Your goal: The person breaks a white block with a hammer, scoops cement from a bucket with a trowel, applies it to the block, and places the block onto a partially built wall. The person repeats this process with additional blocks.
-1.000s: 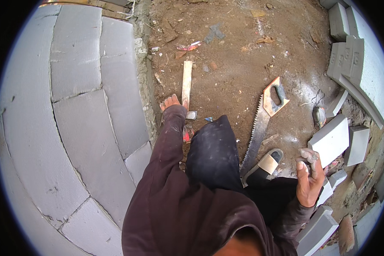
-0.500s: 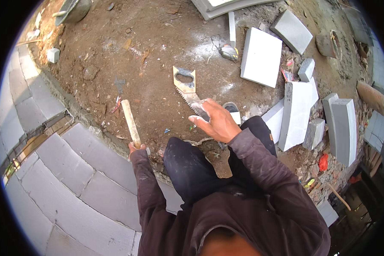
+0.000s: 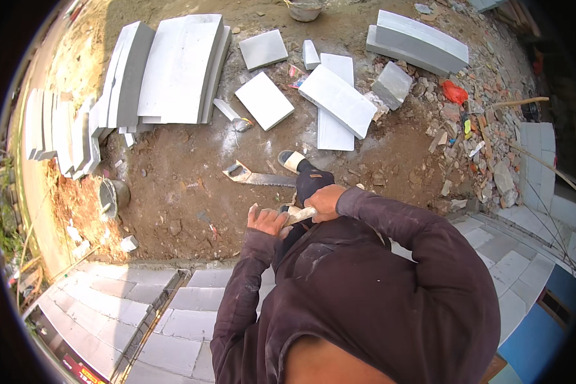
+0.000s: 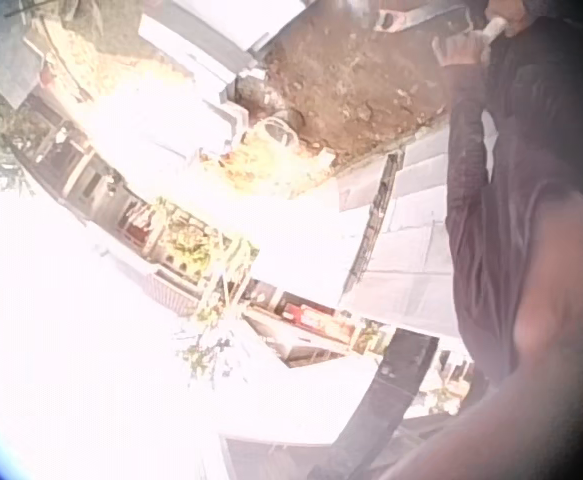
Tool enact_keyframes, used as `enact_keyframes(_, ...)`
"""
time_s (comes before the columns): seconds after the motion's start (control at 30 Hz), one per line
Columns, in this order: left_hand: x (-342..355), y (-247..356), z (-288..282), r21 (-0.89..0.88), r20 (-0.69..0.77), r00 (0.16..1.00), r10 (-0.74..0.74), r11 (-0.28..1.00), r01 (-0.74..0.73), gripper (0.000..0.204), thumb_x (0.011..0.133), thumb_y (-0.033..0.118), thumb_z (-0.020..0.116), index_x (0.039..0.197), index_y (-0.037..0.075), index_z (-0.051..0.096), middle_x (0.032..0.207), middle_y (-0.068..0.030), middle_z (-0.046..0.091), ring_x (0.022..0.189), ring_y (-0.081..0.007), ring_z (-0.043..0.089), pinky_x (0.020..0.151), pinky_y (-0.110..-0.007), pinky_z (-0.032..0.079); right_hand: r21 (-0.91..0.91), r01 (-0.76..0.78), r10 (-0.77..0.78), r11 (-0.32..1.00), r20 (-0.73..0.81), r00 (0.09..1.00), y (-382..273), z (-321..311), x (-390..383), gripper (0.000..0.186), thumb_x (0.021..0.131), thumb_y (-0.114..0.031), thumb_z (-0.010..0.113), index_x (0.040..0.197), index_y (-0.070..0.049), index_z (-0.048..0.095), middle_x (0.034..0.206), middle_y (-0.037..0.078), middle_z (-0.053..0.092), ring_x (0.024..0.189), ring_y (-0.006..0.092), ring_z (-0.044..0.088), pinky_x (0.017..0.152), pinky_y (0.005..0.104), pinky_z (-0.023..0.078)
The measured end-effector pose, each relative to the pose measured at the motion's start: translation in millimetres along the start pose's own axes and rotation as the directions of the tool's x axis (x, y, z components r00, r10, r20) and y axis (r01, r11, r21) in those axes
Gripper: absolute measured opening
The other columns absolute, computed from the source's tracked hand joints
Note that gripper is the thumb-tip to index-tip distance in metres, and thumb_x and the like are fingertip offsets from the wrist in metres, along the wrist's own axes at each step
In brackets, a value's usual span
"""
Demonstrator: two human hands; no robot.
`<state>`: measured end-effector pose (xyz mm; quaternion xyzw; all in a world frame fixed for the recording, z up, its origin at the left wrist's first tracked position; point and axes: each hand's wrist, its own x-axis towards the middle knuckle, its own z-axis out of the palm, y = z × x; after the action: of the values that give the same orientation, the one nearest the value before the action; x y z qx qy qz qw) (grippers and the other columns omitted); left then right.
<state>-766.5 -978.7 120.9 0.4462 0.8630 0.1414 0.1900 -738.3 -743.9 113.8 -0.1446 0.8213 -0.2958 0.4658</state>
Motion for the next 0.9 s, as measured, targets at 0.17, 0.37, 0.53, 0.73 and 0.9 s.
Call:
enact_keyframes(0.17, 6, 0, -4, -0.241, -0.064, 0.962, -0.266, 0.940, 0.244, 0.060, 0.072, 0.038, 0.067, 0.122, 0.010, 0.048, 0.118, -0.0150, 0.052, 0.110, -0.0301, 0.049, 0.097, -0.045, 0.032, 0.588, -0.300, 0.590, 0.751, -0.394, 0.705, 38, 88, -108, 0.049, 0.071, -0.038, 0.063, 0.104, -0.003, 0.058, 0.096, 0.021, 0.061, 0.093, 0.0350, 0.058, 0.080, 0.0417, 0.044)
enact_keyframes(0.37, -76, -49, 56, -0.352, 0.333, 0.734, -0.592, 0.644, 0.680, 0.057, 0.078, 0.036, 0.063, 0.121, 0.001, 0.047, 0.113, -0.0178, 0.055, 0.103, -0.0280, 0.054, 0.088, -0.036, 0.042, 0.976, 0.208, 0.973, 0.060, -0.103, 0.204, 109, 180, -170, 0.034, 0.070, -0.026, 0.068, 0.092, 0.000, 0.060, 0.073, 0.010, 0.060, 0.062, 0.0203, 0.059, 0.056, 0.0327, 0.046)
enact_keyframes(0.53, -90, -49, 104, -0.320, 0.505, 0.547, -0.668, 0.443, 0.837, 0.048, 0.081, 0.034, 0.062, 0.113, 0.000, 0.053, 0.103, -0.0120, 0.061, 0.098, -0.0213, 0.055, 0.086, -0.033, 0.042, 0.903, 0.361, 0.972, -0.232, 0.201, 0.121, 172, 236, -205, 0.036, 0.070, -0.025, 0.072, 0.087, 0.004, 0.058, 0.065, 0.007, 0.056, 0.049, 0.0147, 0.053, 0.045, 0.0298, 0.043)
enact_keyframes(0.73, 8, 22, 104, -0.354, 0.499, 0.537, -0.680, 0.406, 0.843, 0.047, 0.083, 0.036, 0.059, 0.111, -0.001, 0.054, 0.103, -0.0115, 0.060, 0.097, -0.0201, 0.055, 0.085, -0.031, 0.042, 0.920, 0.245, 0.952, -0.306, 0.291, 0.096, 242, 266, -230, 0.042, 0.069, -0.027, 0.074, 0.091, 0.006, 0.059, 0.067, 0.009, 0.058, 0.051, 0.0161, 0.055, 0.046, 0.0311, 0.045)
enact_keyframes(0.9, 80, 25, 83, -0.471, 0.433, 0.681, -0.591, 0.496, 0.730, 0.047, 0.084, 0.034, 0.058, 0.114, -0.001, 0.052, 0.105, -0.0129, 0.060, 0.097, -0.0209, 0.055, 0.085, -0.031, 0.042, 0.902, 0.317, 0.956, -0.292, 0.262, 0.134, 281, 237, -200, 0.049, 0.065, -0.036, 0.074, 0.084, 0.008, 0.061, 0.072, 0.014, 0.062, 0.059, 0.0214, 0.060, 0.056, 0.0338, 0.047)
